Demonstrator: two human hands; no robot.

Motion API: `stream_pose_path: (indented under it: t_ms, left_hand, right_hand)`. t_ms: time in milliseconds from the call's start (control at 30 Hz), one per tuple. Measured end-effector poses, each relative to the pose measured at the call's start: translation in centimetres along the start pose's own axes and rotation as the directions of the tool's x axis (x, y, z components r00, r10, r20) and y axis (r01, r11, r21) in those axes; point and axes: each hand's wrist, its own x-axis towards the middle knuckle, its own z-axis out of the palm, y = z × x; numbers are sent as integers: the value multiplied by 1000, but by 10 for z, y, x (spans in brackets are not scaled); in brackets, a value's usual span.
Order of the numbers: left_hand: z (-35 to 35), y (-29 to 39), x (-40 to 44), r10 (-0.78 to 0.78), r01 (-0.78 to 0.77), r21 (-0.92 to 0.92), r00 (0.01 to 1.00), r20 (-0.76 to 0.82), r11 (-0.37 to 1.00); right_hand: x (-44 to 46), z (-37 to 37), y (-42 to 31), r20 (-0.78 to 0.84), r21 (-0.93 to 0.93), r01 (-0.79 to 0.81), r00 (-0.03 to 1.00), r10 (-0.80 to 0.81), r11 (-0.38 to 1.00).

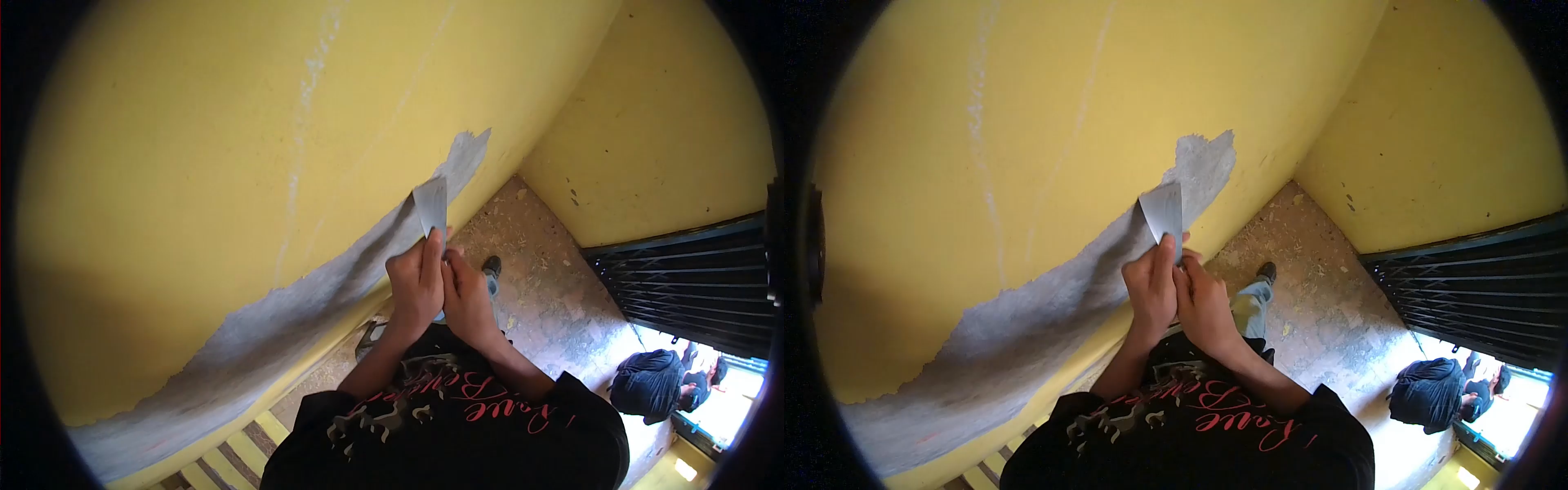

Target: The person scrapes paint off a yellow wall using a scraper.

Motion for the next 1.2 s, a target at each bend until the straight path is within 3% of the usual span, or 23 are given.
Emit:
stream_pose_path:
  t_ms: [67, 133, 267, 333, 433, 533, 667, 767, 833, 900, 967, 1033, 1067, 1167, 1200]
  left_hand:
    - [0, -10, -2, 24, -23, 16, 999, -27, 1000]
    - [1, 0, 8, -17, 17, -9, 1000, -14, 1000]
    - [-3, 3, -2, 49, -48, 66, 999, -4, 997]
    - [-2, -14, -2, 119, -114, 138, 993, -23, 984]
    - [-1, -4, 5, 9, -9, 78, 1000, 2, 997]
    - [-3, -5, -4, 60, -60, 116, 998, 4, 991]
    - [1, -1, 7, 85, -83, 105, 996, -16, 991]
    - [-2, -5, 2, 24, -24, 95, 1000, -1, 995]
    - [-3, -8, 4, 128, -126, 134, 992, -9, 983]
    - [1, -2, 11, 142, -139, 136, 990, -18, 981]
    - [4, 7, 11, 53, -52, 37, 998, -22, 998]
    - [1, -2, 6, 127, -123, 147, 992, -17, 981]
    - [4, -14, 3, 159, -151, 94, 985, -74, 984]
    - [5, 0, 14, 128, -120, 136, 991, -48, 983]
    - [10, 10, 17, 128, -127, 31, 989, -67, 991]
  right_hand:
    - [1, -2, -1, 20, -41, 8, 1000, -7, 999]
    - [10, -5, -11, 77, 32, -147, 987, 144, 989]
    - [2, -5, -8, 27, -7, -84, 996, 84, 996]
    - [-1, -9, -1, 100, -20, -94, 990, 96, 995]
    - [3, -3, -4, 45, 51, -127, 991, 125, 991]
    - [-6, -9, -9, 76, -39, -179, 980, 182, 983]
    - [2, -9, -1, 109, 9, -141, 984, 139, 990]
    - [3, -4, 1, 23, 62, -98, 995, 97, 993]
    - [0, -6, 6, 87, 9, -49, 995, 48, 999]
    - [9, -5, -8, 53, 31, -86, 995, 84, 996]
    - [7, -7, -10, 30, 48, -115, 993, 114, 992]
    - [1, -4, 2, 45, 54, -94, 995, 92, 994]
    - [4, -5, 3, 40, 60, -89, 995, 86, 994]
    - [8, -8, 5, 110, 59, -174, 980, 167, 983]
    - [10, -5, 2, 43, 106, -96, 995, 91, 990]
